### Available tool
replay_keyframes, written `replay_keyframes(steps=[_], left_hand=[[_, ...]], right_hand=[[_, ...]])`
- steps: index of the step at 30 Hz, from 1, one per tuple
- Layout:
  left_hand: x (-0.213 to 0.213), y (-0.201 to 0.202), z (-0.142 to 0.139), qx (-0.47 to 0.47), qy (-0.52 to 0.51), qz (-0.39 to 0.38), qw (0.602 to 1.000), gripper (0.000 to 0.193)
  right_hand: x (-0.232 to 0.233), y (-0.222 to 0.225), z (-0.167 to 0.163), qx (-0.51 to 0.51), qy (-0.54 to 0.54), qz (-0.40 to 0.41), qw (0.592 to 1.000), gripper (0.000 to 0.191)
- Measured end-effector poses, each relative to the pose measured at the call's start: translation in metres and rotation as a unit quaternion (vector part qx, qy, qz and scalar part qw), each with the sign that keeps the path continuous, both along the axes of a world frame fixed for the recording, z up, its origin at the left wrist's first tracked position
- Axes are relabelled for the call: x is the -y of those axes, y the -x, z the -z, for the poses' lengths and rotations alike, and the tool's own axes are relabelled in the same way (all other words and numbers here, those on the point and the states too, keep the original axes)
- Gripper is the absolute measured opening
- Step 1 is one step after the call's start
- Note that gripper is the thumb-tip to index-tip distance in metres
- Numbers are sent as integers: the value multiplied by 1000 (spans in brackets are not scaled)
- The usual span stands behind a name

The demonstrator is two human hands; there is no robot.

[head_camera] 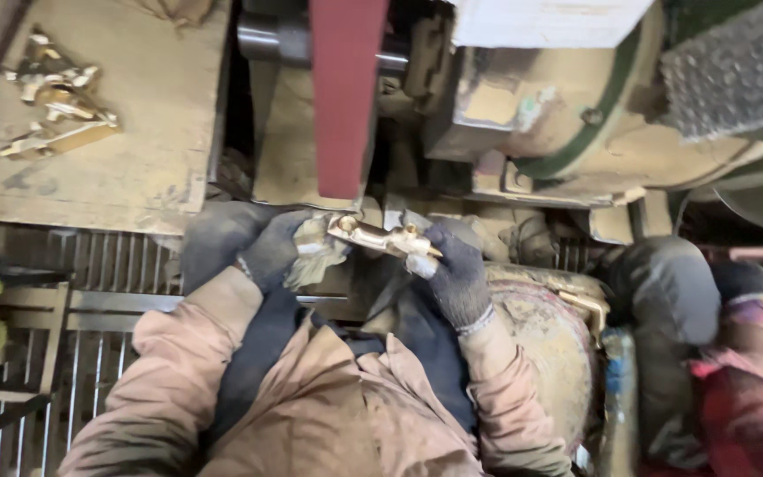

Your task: The person repeatedly presses small brass-colored metal parts against a vertical belt sander, rotating each piece to smooth multiple surfaces. Finished parts are placed on a nearby wooden board while new parts are picked up and processed in the same manner.

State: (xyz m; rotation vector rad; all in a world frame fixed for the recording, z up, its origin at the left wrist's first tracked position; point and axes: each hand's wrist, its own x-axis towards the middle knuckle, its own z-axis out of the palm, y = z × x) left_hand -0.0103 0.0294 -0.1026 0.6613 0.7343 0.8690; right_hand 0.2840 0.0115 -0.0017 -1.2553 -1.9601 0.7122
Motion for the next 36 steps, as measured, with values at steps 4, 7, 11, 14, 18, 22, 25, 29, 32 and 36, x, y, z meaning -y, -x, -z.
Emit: replay_keyframes(steps=[4, 7, 11, 14, 18, 22, 25, 29, 32, 36], left_hand=[[1, -4, 14, -163, -104, 33, 981, 37], [2, -10, 22, -195, -60, 39, 978, 35], [2, -19, 27, -220, -36, 67, 972, 35], [1, -22, 29, -242, -88, 74, 963, 37], [1, -22, 32, -206, -46, 76, 975, 33], [3, -23, 32, -235, -52, 84, 967, 39], [3, -22, 30, -289, -103, 86, 948, 37], [2, -19, 28, -320, -165, 55, 931, 34], [2, -13, 26, -323, -172, 17, 930, 32], [4, 2, 17, -241, -124, -40, 962, 31]], right_hand=[[51, -40, 4, -47, 114, 133, 983, 26], [86, -72, 7, -121, 132, 210, 961, 27], [127, -118, 12, -264, 195, 339, 882, 44], [160, -155, 23, -244, 189, 399, 863, 40], [192, -192, 52, -195, 212, 503, 815, 42], [204, -205, 68, 150, 271, 482, 819, 40], [201, -202, 69, 247, 297, 464, 797, 36], [177, -192, 58, 230, 195, 481, 823, 32], [146, -167, 40, 143, 98, 418, 891, 28], [95, -104, 17, -215, 103, 363, 901, 28]])
